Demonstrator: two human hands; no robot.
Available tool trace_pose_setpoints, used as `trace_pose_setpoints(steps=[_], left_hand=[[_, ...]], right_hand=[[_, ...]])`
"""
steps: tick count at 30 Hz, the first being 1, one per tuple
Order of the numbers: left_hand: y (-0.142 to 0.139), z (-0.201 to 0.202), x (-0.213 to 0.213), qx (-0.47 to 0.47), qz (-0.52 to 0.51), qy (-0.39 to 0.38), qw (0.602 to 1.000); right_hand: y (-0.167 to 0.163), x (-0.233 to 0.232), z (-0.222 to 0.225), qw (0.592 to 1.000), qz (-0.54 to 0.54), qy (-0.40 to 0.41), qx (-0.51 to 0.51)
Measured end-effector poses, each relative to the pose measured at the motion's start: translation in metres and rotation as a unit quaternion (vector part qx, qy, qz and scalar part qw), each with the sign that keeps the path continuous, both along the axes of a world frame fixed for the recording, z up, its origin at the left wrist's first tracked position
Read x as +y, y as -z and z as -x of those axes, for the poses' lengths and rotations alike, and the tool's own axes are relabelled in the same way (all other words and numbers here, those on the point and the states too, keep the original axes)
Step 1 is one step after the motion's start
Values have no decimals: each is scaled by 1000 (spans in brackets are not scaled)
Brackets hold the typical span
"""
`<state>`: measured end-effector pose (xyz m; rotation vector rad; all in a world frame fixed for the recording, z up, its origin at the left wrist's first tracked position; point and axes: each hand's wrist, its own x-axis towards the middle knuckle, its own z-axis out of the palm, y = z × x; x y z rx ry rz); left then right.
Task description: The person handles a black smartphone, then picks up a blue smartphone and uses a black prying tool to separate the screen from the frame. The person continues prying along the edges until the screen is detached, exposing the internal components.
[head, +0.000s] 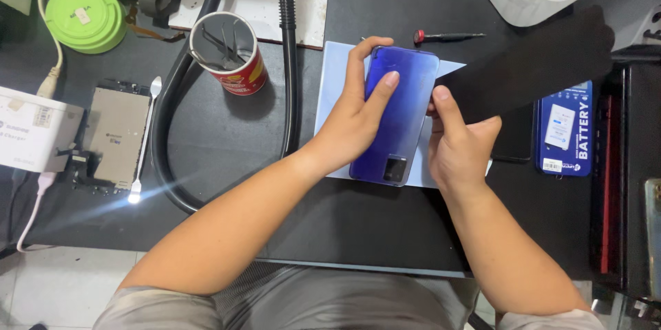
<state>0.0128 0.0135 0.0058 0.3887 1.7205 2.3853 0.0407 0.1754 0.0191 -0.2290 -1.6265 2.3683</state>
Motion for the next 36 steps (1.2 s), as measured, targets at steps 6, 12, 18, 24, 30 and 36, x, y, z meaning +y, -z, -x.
trace_pose_setpoints(steps=[6,12,18,24,30,36], left_hand=[[3,-1,5,45,17,12,999],[5,-1,4,68,35,16,997],[3,1,0,63,31,37,997],[0,2,-3,43,33,53,997],[2,1,-3,64,25,58,996],[1,5,-5,38,22,73,996]], right_hand=[[2,2,3,999,21,19,30],[4,10,5,999,24,7,24],[4,16,7,999,-35,5,14],[-4,29,10,998,-2,-57,-25],[-4,31,7,988,-128,-49,69],[-12,30,7,971,-226,-27,69]])
